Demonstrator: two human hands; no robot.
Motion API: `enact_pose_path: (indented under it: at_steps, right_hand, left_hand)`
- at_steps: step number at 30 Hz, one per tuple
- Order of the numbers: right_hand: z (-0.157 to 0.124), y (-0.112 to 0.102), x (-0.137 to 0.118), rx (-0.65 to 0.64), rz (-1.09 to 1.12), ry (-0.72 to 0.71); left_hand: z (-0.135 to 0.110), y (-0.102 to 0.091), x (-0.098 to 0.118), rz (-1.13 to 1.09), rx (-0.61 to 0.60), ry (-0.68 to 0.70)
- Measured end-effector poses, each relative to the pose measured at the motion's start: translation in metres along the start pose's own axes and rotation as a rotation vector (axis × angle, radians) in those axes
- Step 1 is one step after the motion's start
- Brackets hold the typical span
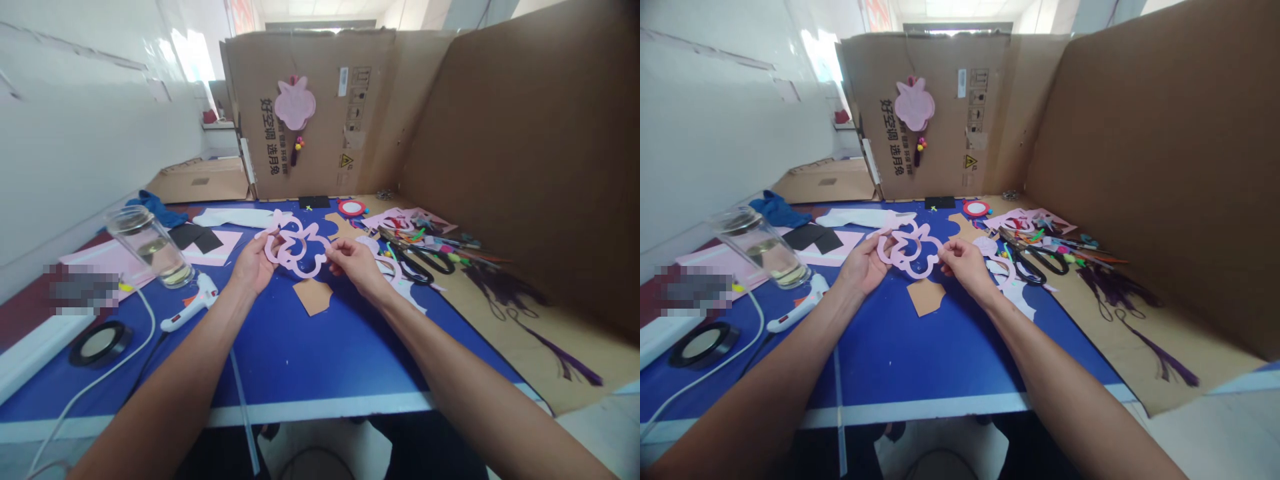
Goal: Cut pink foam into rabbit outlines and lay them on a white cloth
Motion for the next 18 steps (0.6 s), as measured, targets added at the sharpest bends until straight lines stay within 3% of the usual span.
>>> enact_pose_path:
  at_steps: [18]
  right_hand:
    - [0.0007, 0.0027, 0.0037, -0.016, 0.064, 0.022]
  left_hand:
    - [0.0002, 0.0038, -0.0050, 0.007, -0.037, 0.009]
Point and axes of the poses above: each hand's wrist, its own z-axis towards the middle knuckle, its own y-axis out of the palm, x = y × z, the point moved 2 cm from there along z, towards the middle knuckle, and after that the axes turned 4 degrees about -y, right-handed, at the moved point
